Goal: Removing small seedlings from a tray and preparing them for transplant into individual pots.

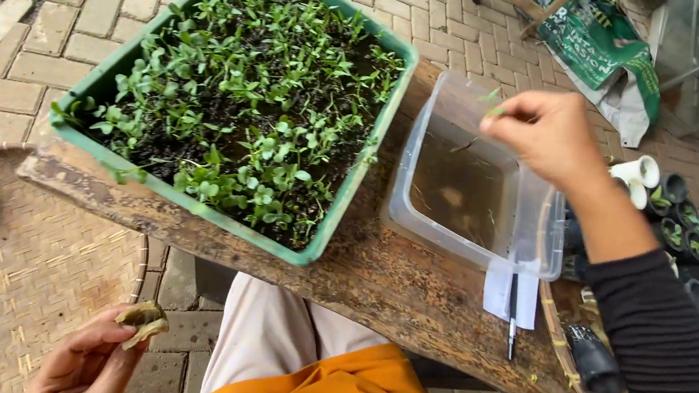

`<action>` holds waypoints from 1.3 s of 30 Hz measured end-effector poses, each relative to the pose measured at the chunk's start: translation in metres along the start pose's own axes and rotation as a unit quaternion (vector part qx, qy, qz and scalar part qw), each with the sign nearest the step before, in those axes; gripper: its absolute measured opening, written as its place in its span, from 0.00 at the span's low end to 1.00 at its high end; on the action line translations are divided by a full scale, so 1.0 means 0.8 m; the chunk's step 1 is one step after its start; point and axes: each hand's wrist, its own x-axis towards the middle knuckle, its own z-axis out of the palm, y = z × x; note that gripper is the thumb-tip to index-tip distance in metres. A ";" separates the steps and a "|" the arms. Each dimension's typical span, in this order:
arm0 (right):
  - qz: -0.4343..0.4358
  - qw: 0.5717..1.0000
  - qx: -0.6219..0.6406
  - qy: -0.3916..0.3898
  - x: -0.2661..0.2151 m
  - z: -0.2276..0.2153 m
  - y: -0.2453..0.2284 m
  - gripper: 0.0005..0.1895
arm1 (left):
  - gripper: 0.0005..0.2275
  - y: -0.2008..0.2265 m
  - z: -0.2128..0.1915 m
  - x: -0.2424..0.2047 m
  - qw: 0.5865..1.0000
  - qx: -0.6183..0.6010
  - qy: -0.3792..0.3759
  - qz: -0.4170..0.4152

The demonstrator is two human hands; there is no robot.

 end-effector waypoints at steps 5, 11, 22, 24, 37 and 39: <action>-0.023 0.979 -0.203 -0.022 -0.014 0.047 0.063 0.08 | 0.09 -0.009 0.009 -0.006 0.999 0.024 -0.028 0.026; -0.028 0.980 -0.197 -0.005 -0.013 0.048 0.058 0.08 | 0.10 -0.063 -0.033 -0.012 0.996 0.015 -0.074 0.043; -0.056 0.986 -0.154 -0.008 -0.020 0.052 0.052 0.05 | 0.10 -0.107 -0.052 0.007 0.993 0.039 -0.098 0.051; -0.048 0.988 -0.147 -0.008 -0.018 0.051 0.057 0.06 | 0.10 -0.122 -0.060 0.005 0.993 0.030 -0.104 0.042; -0.103 0.985 -0.130 0.044 -0.012 0.034 0.061 0.03 | 0.11 -0.041 0.081 -0.014 0.996 -0.035 -0.078 -0.007; -0.106 0.985 -0.129 0.045 -0.011 0.022 0.053 0.04 | 0.11 -0.029 0.098 -0.018 0.997 -0.032 -0.069 -0.017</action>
